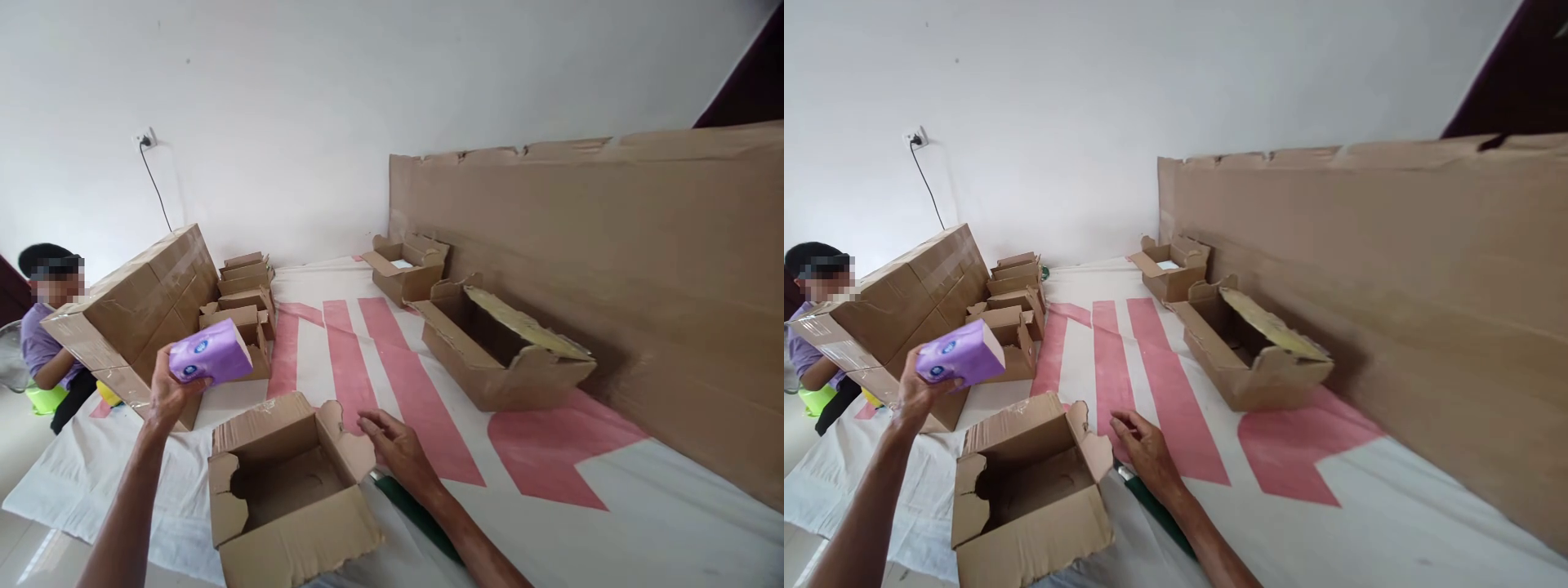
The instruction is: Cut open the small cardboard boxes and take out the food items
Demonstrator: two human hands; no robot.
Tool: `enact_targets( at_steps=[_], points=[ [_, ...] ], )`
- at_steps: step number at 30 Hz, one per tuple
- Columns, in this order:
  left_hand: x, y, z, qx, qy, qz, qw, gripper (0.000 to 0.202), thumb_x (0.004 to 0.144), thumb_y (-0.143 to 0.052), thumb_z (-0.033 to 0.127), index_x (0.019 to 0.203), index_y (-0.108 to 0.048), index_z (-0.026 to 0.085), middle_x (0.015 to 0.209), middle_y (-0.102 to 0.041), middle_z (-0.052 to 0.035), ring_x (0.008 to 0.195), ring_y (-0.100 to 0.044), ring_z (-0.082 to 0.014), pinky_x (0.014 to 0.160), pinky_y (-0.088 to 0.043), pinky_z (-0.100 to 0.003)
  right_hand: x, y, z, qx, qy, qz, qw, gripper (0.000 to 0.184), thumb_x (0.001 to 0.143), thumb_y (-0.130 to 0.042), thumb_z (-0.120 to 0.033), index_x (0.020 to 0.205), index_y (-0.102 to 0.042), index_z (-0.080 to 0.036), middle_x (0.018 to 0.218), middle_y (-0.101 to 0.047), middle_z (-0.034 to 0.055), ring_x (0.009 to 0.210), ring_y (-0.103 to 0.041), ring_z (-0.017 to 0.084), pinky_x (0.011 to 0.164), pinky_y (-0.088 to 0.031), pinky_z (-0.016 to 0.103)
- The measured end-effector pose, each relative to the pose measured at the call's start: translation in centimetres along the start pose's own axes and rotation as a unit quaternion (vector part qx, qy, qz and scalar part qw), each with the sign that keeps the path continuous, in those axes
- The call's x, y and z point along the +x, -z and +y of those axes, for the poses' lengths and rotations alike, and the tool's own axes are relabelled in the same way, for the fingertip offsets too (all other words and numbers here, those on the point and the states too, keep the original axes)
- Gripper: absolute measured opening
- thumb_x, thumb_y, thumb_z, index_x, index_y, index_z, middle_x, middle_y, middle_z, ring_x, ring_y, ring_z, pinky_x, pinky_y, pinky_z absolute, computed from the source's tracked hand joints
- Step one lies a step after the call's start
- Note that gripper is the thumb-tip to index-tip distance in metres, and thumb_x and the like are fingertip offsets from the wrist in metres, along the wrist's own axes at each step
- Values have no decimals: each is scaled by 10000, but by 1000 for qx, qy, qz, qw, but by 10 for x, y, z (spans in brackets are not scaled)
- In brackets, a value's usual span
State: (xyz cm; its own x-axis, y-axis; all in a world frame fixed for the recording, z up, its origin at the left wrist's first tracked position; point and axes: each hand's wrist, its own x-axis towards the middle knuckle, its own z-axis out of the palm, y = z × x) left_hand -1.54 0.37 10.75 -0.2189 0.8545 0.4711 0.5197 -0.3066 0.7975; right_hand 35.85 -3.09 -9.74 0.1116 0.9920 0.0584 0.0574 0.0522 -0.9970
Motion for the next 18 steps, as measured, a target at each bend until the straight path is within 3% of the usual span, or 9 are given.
enact_targets(
  at_steps=[6, 14, 18],
  points=[
    [-8, -21, -64, 10, 61, -121, 991, 783, 534, -933, 304, 1211, -549, 208, 1070, -711, -25, 992, -692, -248, 847, -581, -338, -5, -8, 17, -29, 36, -64, 997, 439, 883, -630, -613, 912, -770, -198, 929, -779, 103, 888, -719, 285, 795, -557, 388],
    [11, -47, -115, 3, 87, -137, 987, 713, 517, -937, 275, 1142, -601, 198, 1057, -721, -47, 1010, -687, -260, 885, -562, -348, -3, -3, 19, -72, 31, -84, 993, 442, 930, -567, -628, 847, -713, -219, 848, -731, 72, 784, -658, 246, 717, -522, 351],
    [16, -57, -137, -2, 95, -123, 988, 793, 524, -946, 303, 1227, -598, 194, 1140, -714, -83, 1084, -682, -283, 945, -557, -377, -3, -2, 17, -78, 27, -80, 993, 478, 924, -581, -675, 818, -711, -227, 817, -719, 67, 768, -651, 248, 691, -526, 349]
  ],
)
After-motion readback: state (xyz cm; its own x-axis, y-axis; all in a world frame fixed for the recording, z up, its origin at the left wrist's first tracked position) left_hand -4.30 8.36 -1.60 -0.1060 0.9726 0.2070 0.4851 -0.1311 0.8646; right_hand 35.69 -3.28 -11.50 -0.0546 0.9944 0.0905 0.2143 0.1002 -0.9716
